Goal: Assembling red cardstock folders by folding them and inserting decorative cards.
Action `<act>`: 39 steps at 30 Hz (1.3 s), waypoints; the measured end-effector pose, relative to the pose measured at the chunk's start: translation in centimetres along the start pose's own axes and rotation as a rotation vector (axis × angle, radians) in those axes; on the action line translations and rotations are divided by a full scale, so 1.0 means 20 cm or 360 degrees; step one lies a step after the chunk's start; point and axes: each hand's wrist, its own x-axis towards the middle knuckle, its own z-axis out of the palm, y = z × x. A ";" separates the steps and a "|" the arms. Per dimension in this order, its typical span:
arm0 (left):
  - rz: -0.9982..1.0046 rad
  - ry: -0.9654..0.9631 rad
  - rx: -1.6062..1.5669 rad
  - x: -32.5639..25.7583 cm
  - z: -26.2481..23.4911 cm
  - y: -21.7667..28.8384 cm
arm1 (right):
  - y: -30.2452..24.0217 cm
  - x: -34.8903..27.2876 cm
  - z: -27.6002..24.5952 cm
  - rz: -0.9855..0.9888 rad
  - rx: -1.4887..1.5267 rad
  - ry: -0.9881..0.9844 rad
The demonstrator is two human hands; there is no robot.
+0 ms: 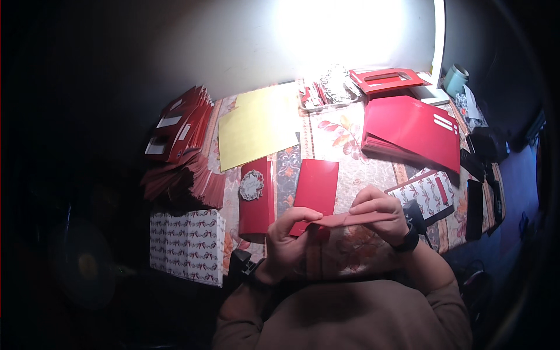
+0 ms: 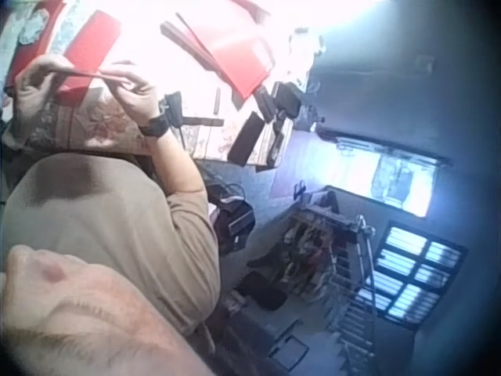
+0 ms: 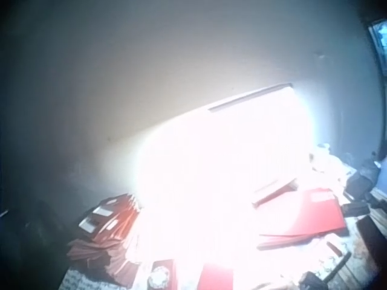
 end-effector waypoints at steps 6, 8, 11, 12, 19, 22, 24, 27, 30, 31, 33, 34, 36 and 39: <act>0.0783 0.0169 0.0622 0.02 0.00 0.11 | -0.06 0.04 0.01 -0.0385 -0.0260 -0.0101; 0.0896 0.0316 0.0863 0.02 0.00 0.10 | -0.07 0.03 0.02 -0.0430 -0.0389 -0.0030; 0.0845 0.0300 0.0926 0.00 -0.01 0.05 | -0.07 0.03 0.04 -0.0372 -0.0550 0.0124; 0.0847 0.0295 0.0925 -0.01 -0.01 0.04 | -0.05 0.02 0.03 -0.0381 -0.0567 0.0142; 0.0814 0.0176 0.0774 0.02 -0.03 -0.02 | -0.04 0.02 0.02 -0.0404 -0.0422 0.0100; 0.0660 0.0015 0.0532 0.02 -0.04 -0.01 | -0.01 -0.01 0.00 -0.0208 -0.0098 0.0131; 0.0375 -0.0174 0.0130 0.02 -0.06 -0.01 | 0.00 -0.02 0.01 -0.0177 -0.0038 0.0180; 0.0112 -0.0225 -0.0650 0.01 -0.04 -0.01 | 0.00 -0.04 0.01 -0.0074 0.0059 0.0242; 0.0060 -0.0159 -0.0886 0.02 -0.03 -0.01 | 0.00 -0.04 0.01 -0.0048 0.0264 0.0272; -0.0001 -0.0052 -0.0991 0.02 -0.03 -0.02 | -0.01 -0.03 0.01 -0.0105 0.0317 0.0267; 0.0026 0.0418 -0.0698 0.02 -0.04 -0.03 | -0.01 -0.02 0.00 -0.0162 0.0369 0.0260; 0.0027 0.0544 -0.0733 0.01 -0.05 -0.05 | 0.00 -0.01 -0.01 -0.0208 0.0377 0.0200; 0.0021 0.0673 -0.0769 0.01 -0.06 -0.07 | -0.01 -0.02 -0.02 -0.0101 0.0526 0.0086; 0.0102 0.0810 -0.0587 -0.01 -0.08 -0.09 | 0.03 0.00 -0.03 -0.0313 0.0386 0.0001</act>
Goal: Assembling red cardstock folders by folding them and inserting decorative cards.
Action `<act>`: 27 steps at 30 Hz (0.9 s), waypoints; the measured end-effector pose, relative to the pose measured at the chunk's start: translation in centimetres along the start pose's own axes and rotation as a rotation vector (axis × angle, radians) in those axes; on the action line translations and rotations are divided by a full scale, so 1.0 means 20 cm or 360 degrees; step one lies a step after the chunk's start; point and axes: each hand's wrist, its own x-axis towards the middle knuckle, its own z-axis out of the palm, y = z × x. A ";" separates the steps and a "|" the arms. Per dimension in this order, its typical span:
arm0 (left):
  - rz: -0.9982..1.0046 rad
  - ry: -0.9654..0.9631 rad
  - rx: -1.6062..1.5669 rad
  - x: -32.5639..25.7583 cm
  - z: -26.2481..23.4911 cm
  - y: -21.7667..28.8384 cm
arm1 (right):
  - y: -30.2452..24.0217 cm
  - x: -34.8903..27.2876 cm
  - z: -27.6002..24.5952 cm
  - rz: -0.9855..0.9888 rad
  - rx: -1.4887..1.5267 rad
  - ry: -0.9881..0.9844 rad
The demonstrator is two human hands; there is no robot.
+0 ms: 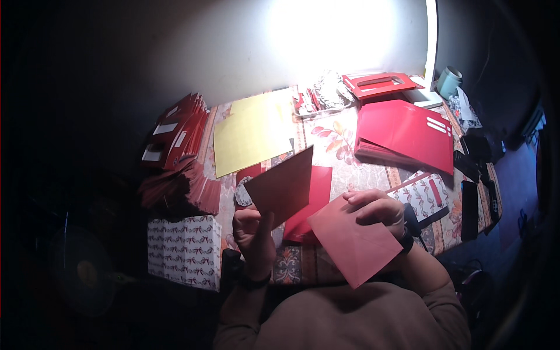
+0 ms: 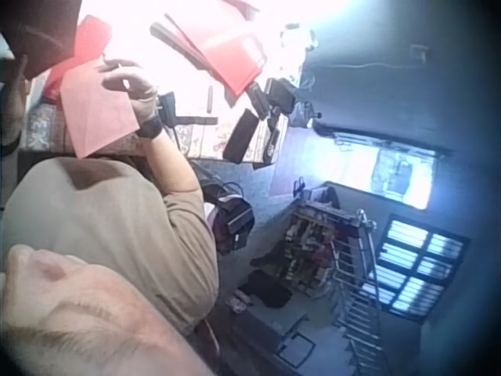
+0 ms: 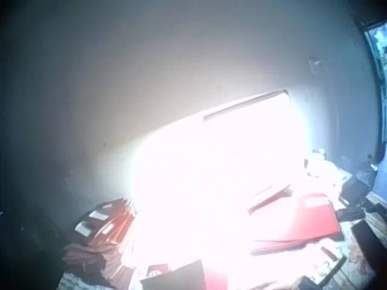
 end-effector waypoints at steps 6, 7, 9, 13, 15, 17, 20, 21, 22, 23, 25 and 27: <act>0.0077 -0.0030 0.0063 -0.01 -0.02 0.00 | 0.00 0.00 0.01 0.0012 -0.0003 0.0029; 0.0047 -0.0065 0.0096 -0.01 -0.01 0.00 | 0.00 0.00 0.01 0.0013 -0.0001 0.0028; -0.0022 -0.0189 0.0068 -0.02 0.02 0.00 | -0.02 0.00 0.03 0.0210 0.0227 0.0067; -0.0450 -0.0377 -0.0270 -0.05 0.07 -0.04 | 0.05 -0.08 0.03 0.0445 0.0170 0.0224; -0.0685 -0.0309 -0.0290 -0.06 0.15 -0.02 | 0.05 -0.06 0.04 0.0540 0.0173 0.0324; -0.0880 -0.0240 -0.0396 -0.07 0.16 -0.03 | 0.03 -0.01 0.07 0.0697 0.0110 0.0448; -0.0981 -0.0242 -0.0520 -0.07 0.14 -0.06 | 0.04 -0.01 0.05 0.0823 0.0076 0.0514; -0.1044 -0.0269 -0.0609 -0.07 0.14 -0.06 | 0.05 -0.01 0.05 0.0822 0.0077 0.0513; -0.1042 -0.0267 -0.0608 -0.08 0.13 -0.07 | 0.05 -0.01 0.06 0.0823 0.0080 0.0546; -0.1052 -0.0295 -0.0600 -0.09 0.13 -0.08 | 0.06 0.00 0.06 0.0824 0.0083 0.0577; -0.1017 -0.0366 -0.0466 -0.09 0.17 -0.06 | 0.05 0.00 0.07 0.0855 0.0106 0.0586; -0.1045 -0.0343 -0.0429 -0.09 0.18 -0.05 | 0.03 -0.01 0.07 0.0952 0.0056 0.0571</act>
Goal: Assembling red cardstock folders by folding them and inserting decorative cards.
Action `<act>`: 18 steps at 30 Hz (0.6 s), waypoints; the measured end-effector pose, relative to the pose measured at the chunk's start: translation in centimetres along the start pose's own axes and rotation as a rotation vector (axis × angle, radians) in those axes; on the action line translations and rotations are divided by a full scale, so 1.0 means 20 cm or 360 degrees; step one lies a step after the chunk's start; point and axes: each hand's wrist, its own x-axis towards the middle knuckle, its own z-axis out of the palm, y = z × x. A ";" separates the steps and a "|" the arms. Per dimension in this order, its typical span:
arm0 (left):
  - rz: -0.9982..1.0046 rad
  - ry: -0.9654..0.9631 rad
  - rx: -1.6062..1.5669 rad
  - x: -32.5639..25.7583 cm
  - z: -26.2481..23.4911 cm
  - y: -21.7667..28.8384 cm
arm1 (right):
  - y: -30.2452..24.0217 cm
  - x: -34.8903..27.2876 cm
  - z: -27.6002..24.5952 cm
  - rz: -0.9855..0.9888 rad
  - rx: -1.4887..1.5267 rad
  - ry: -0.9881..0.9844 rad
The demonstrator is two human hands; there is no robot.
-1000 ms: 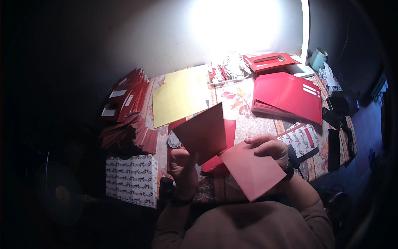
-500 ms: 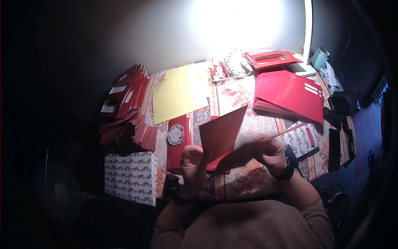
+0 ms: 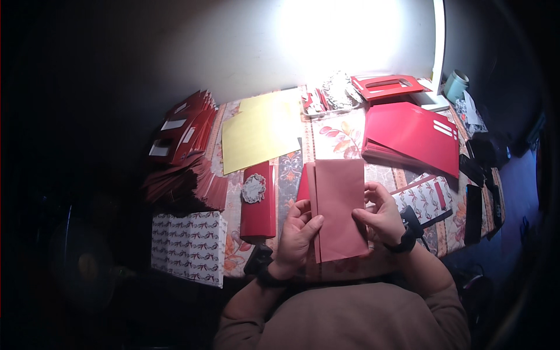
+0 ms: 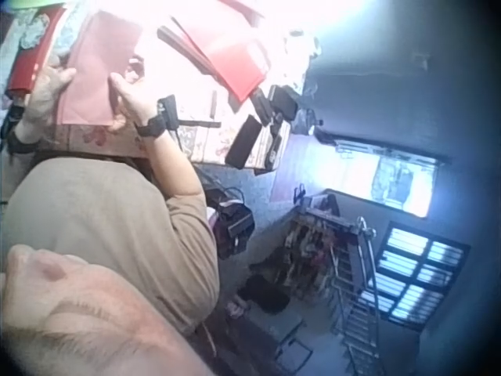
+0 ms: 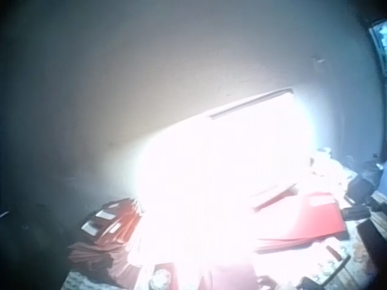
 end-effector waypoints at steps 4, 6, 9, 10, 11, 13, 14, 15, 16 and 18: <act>-0.0116 -0.0020 -0.0054 0.01 -0.05 -0.01 | -0.03 0.01 0.00 0.0130 -0.0082 -0.0027; -0.0153 -0.0030 -0.0113 0.02 -0.06 -0.02 | -0.01 0.01 -0.06 0.0265 0.0044 -0.0143; -0.0208 -0.0060 -0.0083 0.03 -0.06 0.00 | -0.03 0.01 -0.01 0.0349 0.0125 -0.0219; -0.0183 -0.0026 0.0137 0.01 -0.04 0.03 | -0.03 0.01 0.00 0.0296 0.0080 -0.0180; -0.0158 0.0008 0.0357 0.00 -0.03 0.06 | -0.02 0.02 0.00 0.0301 0.0081 -0.0175; 0.0073 0.0060 0.0523 -0.01 -0.05 0.10 | 0.01 0.04 -0.02 0.0242 -0.0014 -0.0111; 0.0308 0.0113 0.0688 -0.02 -0.06 0.12 | 0.01 0.04 -0.02 0.0245 -0.0014 -0.0107; 0.0303 0.0110 0.0685 -0.02 -0.09 0.14 | 0.01 0.04 -0.02 0.0286 -0.0028 -0.0132; 0.0344 0.0086 0.0950 -0.02 -0.11 0.16 | 0.01 0.04 -0.02 0.0327 -0.0043 -0.0158; 0.0357 0.0125 0.1325 0.00 -0.13 0.18 | 0.03 0.05 -0.02 0.0322 -0.0063 -0.0148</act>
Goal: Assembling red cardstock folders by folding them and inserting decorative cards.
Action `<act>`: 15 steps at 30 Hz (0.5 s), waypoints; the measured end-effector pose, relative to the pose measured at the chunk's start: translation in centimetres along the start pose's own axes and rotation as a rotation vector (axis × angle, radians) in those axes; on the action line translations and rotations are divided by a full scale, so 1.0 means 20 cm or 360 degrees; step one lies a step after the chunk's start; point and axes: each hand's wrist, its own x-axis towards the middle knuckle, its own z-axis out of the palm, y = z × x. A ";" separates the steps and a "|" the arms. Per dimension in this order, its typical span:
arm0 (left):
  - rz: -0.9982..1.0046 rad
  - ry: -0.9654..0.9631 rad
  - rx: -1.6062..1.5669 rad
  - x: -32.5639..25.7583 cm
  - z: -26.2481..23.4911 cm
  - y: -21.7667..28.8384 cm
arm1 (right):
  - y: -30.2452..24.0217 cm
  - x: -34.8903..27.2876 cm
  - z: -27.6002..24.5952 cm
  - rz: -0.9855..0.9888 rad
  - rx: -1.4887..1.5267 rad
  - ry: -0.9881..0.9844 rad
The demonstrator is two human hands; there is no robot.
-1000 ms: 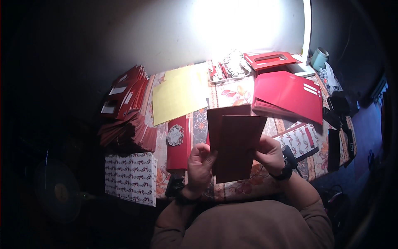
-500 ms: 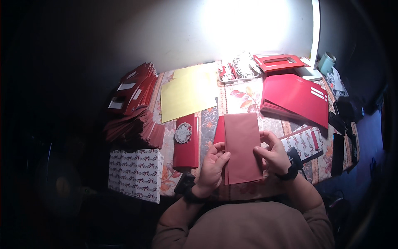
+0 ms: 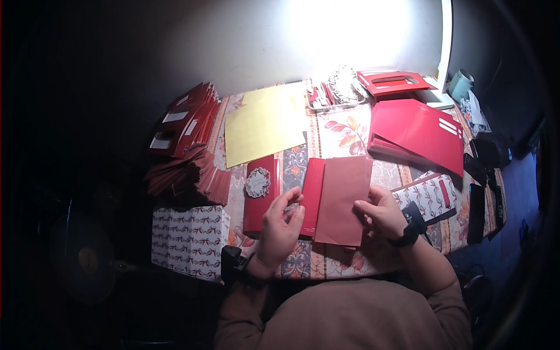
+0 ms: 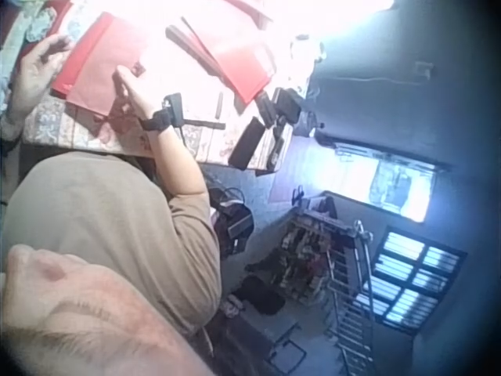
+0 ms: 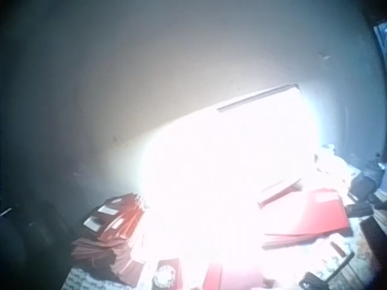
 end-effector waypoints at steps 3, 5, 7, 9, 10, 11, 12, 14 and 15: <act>-0.0029 -0.0061 0.0605 0.03 0.00 0.05 | 0.03 0.02 -0.02 -0.0019 -0.0018 -0.0005; 0.0173 -0.0051 0.0975 0.04 0.02 -0.01 | 0.05 0.02 -0.02 -0.0032 -0.0015 -0.0022; 0.0370 -0.0043 0.1342 0.04 0.07 -0.03 | 0.09 0.01 -0.02 -0.0243 -0.0129 0.0220; 0.0346 -0.0040 0.1472 0.04 0.11 -0.01 | 0.04 -0.01 0.02 -0.0328 0.0031 0.0286; 0.0335 -0.0041 0.1572 0.05 0.13 -0.02 | 0.02 -0.01 0.04 -0.0416 0.0193 0.0352; 0.0330 -0.0040 0.1574 0.05 0.14 -0.02 | 0.02 -0.01 0.03 -0.0412 0.0195 0.0348; 0.0296 -0.0044 0.1648 0.06 0.16 -0.02 | 0.02 -0.01 0.01 -0.0485 0.0208 0.0324; 0.0263 -0.0052 0.1721 0.07 0.19 -0.01 | 0.02 -0.01 -0.02 -0.0539 0.0189 0.0307; 0.0258 -0.0065 0.1835 0.07 0.21 -0.01 | 0.01 -0.01 -0.03 -0.0538 0.0193 0.0311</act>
